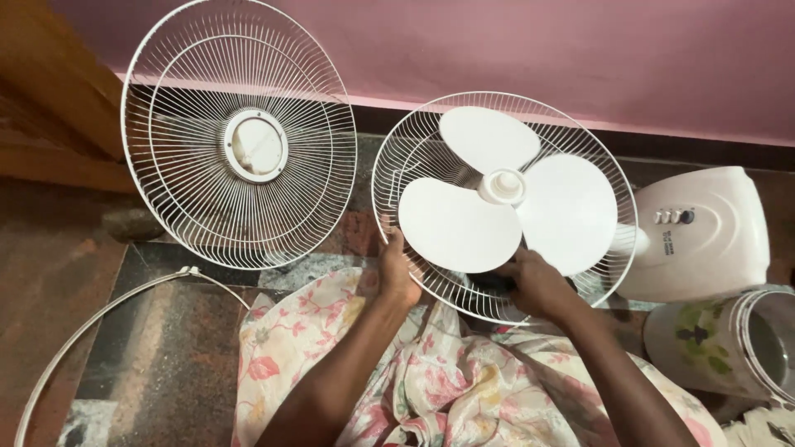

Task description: The person wipes the blades and inner cage of a disassembled electric fan using a dark cloth. They rotate the blades by hand to reach different areas and continue wiping the metal cage and plastic blades throughout the clip.

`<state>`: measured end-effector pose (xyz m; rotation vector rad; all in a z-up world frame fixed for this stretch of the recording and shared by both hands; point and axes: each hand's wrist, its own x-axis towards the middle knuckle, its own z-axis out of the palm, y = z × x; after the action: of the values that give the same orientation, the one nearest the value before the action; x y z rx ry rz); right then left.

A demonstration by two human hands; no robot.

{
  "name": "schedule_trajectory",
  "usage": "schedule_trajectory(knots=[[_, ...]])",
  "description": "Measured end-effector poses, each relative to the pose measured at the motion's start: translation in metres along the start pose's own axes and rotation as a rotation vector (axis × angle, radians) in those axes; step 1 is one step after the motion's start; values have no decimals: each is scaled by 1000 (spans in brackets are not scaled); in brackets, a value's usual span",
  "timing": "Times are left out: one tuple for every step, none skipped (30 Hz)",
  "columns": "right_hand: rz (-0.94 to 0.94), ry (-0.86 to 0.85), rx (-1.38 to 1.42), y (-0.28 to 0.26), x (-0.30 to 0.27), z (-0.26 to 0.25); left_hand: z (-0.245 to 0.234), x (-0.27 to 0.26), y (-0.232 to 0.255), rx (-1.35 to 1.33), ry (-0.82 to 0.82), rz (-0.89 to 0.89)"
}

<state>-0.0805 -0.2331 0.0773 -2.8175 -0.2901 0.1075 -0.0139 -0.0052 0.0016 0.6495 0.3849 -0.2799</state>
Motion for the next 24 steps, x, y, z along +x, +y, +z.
schedule_trajectory(knots=[[102,51,-19,1,6,6,-3,2,1,40,13,34],[204,102,-38,1,10,12,-4,2,1,81,27,69],[217,149,-83,-1,16,16,-3,4,2,64,14,63],[230,195,-129,-3,21,19,0,5,4,48,1,56],[242,242,-171,-5,26,22,1,5,5,34,-10,51],[226,228,-167,-5,31,23,3,5,7,31,-5,63],[217,213,-160,-6,32,24,4,4,9,33,1,69],[208,197,-153,-7,33,24,5,2,10,34,7,75],[204,137,-100,-7,33,21,8,-1,11,0,14,69],[200,77,-46,-7,33,18,9,-4,11,-34,21,62],[193,19,6,-7,35,14,12,-5,13,-70,25,58],[230,-58,37,-8,36,10,15,-7,15,-25,60,53],[269,-137,69,-10,33,7,17,-9,16,22,96,45],[307,-216,101,-12,29,4,18,-10,16,69,132,38],[242,-256,209,-15,25,2,19,-11,15,75,118,58],[175,-295,316,-19,19,1,18,-10,15,81,105,78],[104,-334,425,-25,13,0,17,-10,15,88,94,100],[41,-331,419,-30,8,1,16,-9,15,51,52,123],[-22,-327,411,-36,3,1,15,-7,15,12,7,146],[-85,-324,402,-41,0,1,14,-6,15,-26,-38,170],[-33,-331,365,-44,0,0,13,-5,16,16,-15,156],[19,-338,329,-46,1,1,13,-4,17,58,7,141],[72,-351,294,-46,2,2,12,-5,17,101,36,124],[86,-278,211,-44,4,4,12,-4,18,91,48,106]])
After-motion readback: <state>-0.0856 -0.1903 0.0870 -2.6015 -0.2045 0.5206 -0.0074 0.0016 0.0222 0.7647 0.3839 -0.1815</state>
